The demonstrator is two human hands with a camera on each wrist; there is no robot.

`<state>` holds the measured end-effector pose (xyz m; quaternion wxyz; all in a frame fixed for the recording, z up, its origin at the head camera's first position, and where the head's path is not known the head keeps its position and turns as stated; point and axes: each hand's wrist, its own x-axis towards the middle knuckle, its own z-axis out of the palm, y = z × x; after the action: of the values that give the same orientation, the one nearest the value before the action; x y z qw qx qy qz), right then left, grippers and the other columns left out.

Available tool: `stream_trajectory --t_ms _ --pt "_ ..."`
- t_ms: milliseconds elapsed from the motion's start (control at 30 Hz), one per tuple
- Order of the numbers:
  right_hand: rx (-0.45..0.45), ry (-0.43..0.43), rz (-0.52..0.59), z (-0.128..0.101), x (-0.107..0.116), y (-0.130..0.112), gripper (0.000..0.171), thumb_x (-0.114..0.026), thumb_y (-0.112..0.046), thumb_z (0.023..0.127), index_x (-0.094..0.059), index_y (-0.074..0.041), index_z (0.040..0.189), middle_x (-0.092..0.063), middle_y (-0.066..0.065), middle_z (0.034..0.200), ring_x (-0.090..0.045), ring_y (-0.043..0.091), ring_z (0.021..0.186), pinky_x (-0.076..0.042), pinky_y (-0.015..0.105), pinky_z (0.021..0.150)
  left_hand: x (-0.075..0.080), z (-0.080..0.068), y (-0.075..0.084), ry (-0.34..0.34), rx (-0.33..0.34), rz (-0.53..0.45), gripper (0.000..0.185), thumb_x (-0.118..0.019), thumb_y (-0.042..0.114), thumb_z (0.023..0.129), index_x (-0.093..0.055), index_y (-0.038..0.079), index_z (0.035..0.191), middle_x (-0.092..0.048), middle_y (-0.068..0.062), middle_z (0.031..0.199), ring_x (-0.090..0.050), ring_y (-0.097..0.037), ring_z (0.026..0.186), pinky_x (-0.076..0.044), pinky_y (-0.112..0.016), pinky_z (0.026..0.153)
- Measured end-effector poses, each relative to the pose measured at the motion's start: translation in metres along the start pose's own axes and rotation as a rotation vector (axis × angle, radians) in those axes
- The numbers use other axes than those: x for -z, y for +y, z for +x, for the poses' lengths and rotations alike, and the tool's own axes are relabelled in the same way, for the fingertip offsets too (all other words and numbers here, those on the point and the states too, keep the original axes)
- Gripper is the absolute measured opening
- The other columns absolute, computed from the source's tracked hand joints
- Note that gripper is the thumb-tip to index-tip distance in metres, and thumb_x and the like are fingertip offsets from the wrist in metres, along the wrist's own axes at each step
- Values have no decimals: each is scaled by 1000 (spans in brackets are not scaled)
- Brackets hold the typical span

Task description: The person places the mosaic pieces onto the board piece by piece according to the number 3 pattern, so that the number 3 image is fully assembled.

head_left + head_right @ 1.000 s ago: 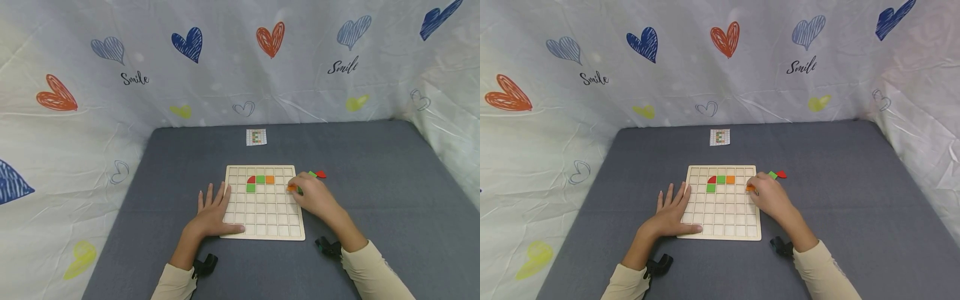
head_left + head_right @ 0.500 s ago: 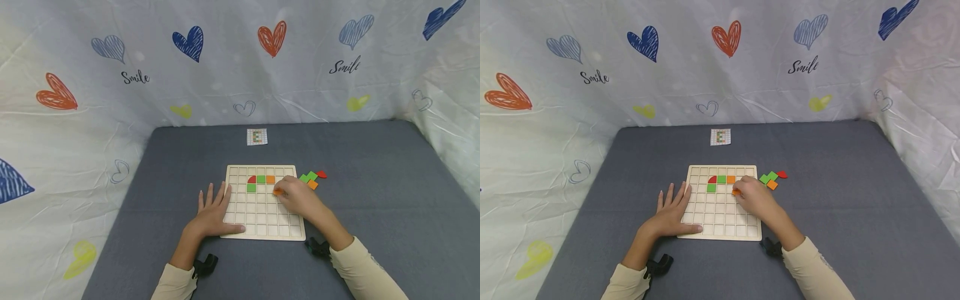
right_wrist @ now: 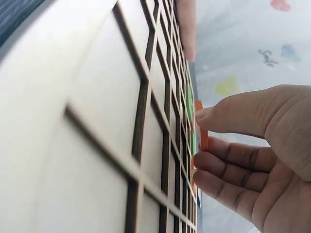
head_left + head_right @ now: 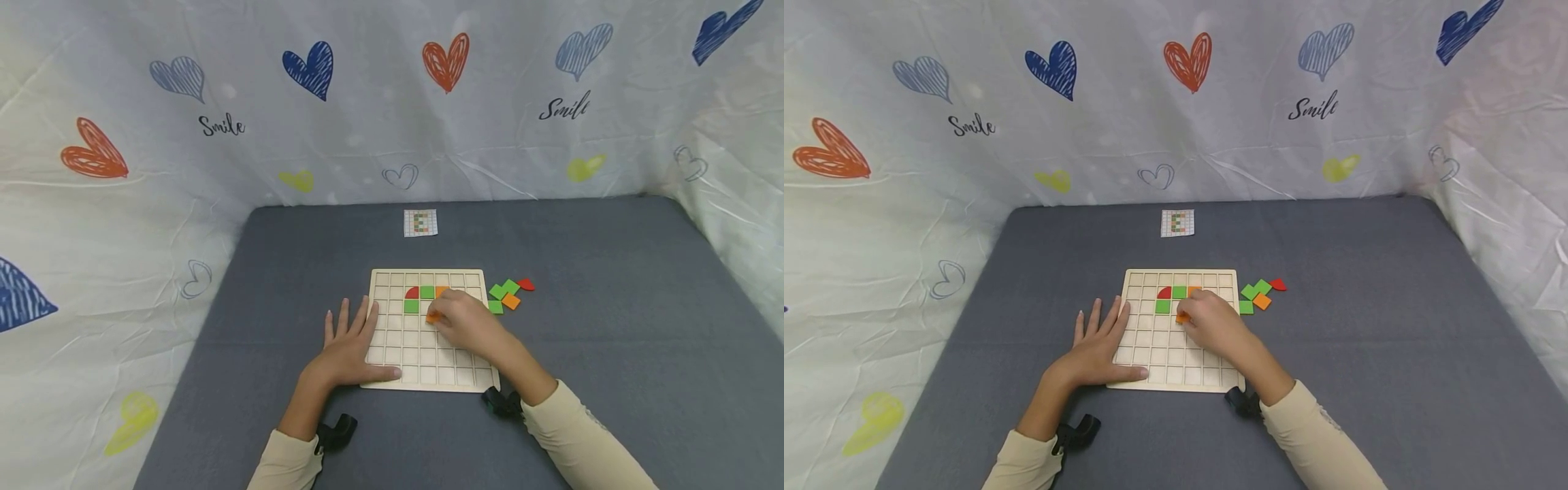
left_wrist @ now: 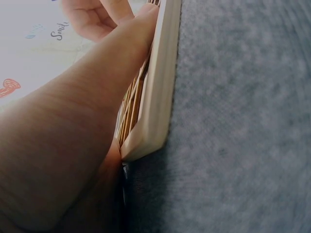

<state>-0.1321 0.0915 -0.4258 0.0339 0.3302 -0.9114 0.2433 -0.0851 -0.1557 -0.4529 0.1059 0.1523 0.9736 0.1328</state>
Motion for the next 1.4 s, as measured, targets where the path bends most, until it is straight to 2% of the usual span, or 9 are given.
stream_trajectory --t_ms 200,467,900,1100,1400 --pt "7 -30 -4 4 -4 -7 10 -67 -8 76 -70 -12 85 -60 -5 84 -51 10 79 -45 27 72 0 0 0 6 -6 1 120 -47 85 57 0 19 146 8 -1 150 15 -33 132 10 -58 99" --pt "54 -9 -10 10 -9 -11 10 -68 -8 76 -70 -13 84 -59 -5 82 -52 8 76 -45 25 69 -1 1 -1 8 -10 11 120 -45 86 57 -1 18 146 7 -3 151 14 -34 133 7 -59 99" --pt "106 18 -41 16 -18 -17 11 -65 -6 76 -69 -12 84 -59 -4 81 -51 11 74 -45 25 68 -2 1 -1 10 -13 10 119 -46 85 58 0 19 146 7 -2 150 15 -33 133 10 -57 99" --pt "87 -6 -62 17 -21 -19 10 -67 -9 76 -69 -13 85 -56 -4 79 -47 8 71 -43 23 65 -2 1 -1 20 -15 5 119 -47 85 58 -2 19 146 6 -2 150 14 -34 133 10 -58 99" --pt "80 -8 -77 17 -23 -19 13 -66 -9 76 -70 -13 88 -58 -4 84 -48 9 75 -44 23 68 -2 1 -2 23 -18 3 120 -47 85 58 -1 19 146 6 -3 151 15 -34 132 10 -58 98"
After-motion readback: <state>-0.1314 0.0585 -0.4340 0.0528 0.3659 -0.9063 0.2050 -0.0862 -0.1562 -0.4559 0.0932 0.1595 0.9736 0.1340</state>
